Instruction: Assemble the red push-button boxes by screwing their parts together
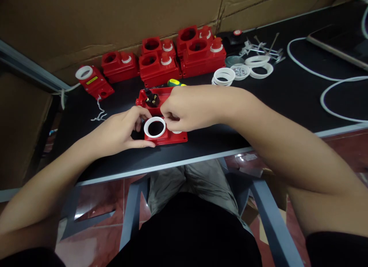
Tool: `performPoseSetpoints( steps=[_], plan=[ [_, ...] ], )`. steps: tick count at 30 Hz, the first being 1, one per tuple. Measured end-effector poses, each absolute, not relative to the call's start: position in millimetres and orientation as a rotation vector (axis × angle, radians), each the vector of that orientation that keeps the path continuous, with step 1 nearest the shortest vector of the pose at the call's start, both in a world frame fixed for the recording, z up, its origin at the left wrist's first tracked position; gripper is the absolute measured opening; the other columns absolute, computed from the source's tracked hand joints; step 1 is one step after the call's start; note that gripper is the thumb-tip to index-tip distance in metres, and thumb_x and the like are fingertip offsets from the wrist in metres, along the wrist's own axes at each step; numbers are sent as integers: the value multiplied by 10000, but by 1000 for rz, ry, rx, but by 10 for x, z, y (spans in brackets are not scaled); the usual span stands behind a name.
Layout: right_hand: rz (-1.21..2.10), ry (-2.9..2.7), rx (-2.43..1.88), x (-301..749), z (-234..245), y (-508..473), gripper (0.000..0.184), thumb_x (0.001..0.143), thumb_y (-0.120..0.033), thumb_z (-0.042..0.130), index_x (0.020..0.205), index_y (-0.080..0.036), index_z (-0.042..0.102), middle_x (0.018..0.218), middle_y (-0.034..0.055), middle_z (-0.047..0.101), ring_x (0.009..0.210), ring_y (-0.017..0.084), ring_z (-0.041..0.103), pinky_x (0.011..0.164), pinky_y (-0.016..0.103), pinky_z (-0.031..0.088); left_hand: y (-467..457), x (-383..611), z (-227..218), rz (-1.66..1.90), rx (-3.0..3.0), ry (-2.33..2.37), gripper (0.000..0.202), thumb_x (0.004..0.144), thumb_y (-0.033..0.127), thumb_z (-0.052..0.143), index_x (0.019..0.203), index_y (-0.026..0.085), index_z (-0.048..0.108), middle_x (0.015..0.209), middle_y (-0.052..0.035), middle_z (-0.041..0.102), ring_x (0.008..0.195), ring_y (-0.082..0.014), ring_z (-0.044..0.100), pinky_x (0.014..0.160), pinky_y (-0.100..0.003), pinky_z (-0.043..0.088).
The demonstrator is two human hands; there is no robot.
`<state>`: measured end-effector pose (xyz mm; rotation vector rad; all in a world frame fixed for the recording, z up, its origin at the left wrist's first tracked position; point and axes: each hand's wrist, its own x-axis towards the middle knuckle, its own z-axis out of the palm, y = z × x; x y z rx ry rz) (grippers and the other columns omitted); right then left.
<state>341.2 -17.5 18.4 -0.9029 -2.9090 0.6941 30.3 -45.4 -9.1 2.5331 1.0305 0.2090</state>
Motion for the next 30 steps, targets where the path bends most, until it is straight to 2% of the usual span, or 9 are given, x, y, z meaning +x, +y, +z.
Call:
performPoseSetpoints(
  steps=[4, 12, 16, 24, 30],
  plan=[
    [668, -2886, -868, 3435, 146, -181, 220, 1088, -315, 769, 894, -214, 748, 778, 9, 771, 687, 168, 611, 745, 363, 336, -452, 309, -86, 208, 2531, 1037, 680, 1035, 709, 1034, 1400, 276, 658, 1176, -46, 800, 1058, -349, 860, 995, -441, 651],
    [719, -2858, -852, 3441, 138, -186, 302, 1096, -411, 769, 863, -222, 742, 803, 35, 816, 708, 182, 658, 742, 373, 390, -445, 316, -102, 184, 2538, 1040, 694, 1050, 731, 1014, 1424, 272, 652, 1188, -57, 808, 1053, -351, 863, 987, -443, 654],
    [698, -2864, -872, 3419, 152, -195, 305, 1080, -422, 791, 854, -224, 742, 794, 38, 813, 704, 183, 649, 740, 378, 381, -444, 307, -99, 195, 2539, 1036, 710, 1046, 767, 1004, 1420, 276, 655, 1179, -55, 811, 1052, -353, 866, 982, -444, 659],
    [672, -2893, -959, 3384, 191, -200, 179, 991, -267, 818, 831, -238, 741, 769, -12, 803, 649, 169, 605, 725, 378, 383, -410, 269, -163, 216, 2546, 1018, 733, 1047, 804, 989, 1436, 277, 660, 1186, -67, 820, 1048, -358, 867, 978, -453, 669],
    [691, -2916, -1026, 3339, 309, -250, 271, 1059, -139, 765, 810, -228, 705, 749, -2, 761, 671, 168, 581, 753, 395, 379, -387, 246, -219, 237, 2555, 1001, 754, 1055, 818, 979, 1464, 269, 663, 1194, -69, 820, 1031, -348, 859, 980, -449, 666]
  ],
)
